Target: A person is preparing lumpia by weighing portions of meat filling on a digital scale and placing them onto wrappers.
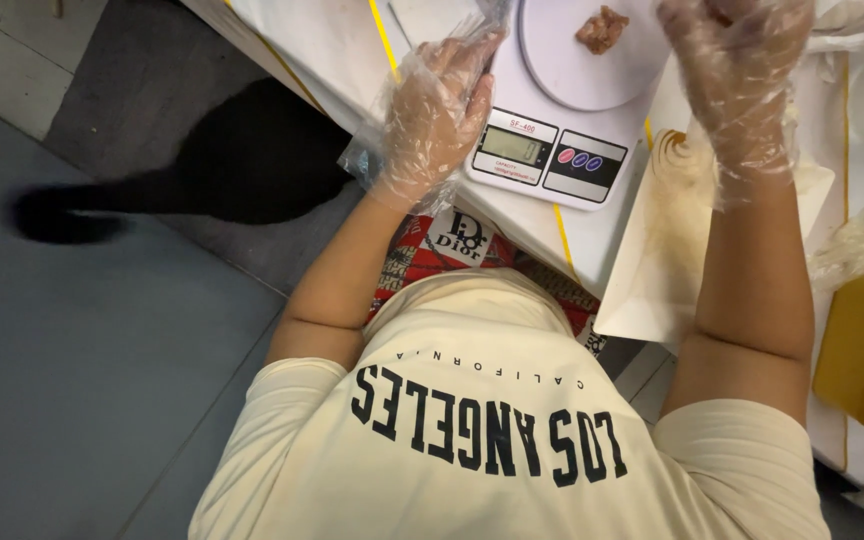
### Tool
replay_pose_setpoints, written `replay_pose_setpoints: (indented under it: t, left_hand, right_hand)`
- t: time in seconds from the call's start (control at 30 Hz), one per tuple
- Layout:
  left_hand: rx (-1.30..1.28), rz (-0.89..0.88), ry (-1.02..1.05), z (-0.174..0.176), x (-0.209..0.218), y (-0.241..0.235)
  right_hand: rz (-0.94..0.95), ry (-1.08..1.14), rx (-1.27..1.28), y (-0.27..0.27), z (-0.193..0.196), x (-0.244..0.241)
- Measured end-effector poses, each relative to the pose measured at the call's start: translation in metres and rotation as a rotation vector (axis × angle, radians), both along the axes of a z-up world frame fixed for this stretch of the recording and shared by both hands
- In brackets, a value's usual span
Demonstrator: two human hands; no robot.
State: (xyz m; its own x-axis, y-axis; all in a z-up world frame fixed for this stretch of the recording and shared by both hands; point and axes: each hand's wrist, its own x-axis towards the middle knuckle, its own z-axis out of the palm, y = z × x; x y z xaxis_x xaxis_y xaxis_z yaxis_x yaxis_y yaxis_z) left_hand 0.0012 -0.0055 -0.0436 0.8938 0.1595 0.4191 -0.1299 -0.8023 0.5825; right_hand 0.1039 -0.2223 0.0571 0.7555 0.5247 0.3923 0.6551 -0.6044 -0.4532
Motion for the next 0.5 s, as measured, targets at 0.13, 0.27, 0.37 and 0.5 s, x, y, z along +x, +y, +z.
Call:
replay_pose_setpoints:
  t: [0.13,0.27,0.37,0.5]
  left_hand:
    - [-0.043,-0.032,-0.011,0.006,-0.001,0.002]
    - [-0.081,-0.068,-0.050,0.012,-0.001,0.004]
    - [-0.055,-0.048,-0.039,0.006,0.001,0.002]
    - [-0.090,-0.080,-0.055,0.014,-0.001,0.004]
  right_hand:
    - [0.064,0.027,0.058,0.009,0.008,-0.006]
    - [0.154,-0.037,0.084,0.000,-0.006,0.003]
    - [0.338,0.097,0.294,0.007,-0.009,0.001]
    - [0.557,0.131,0.157,0.045,0.041,-0.021]
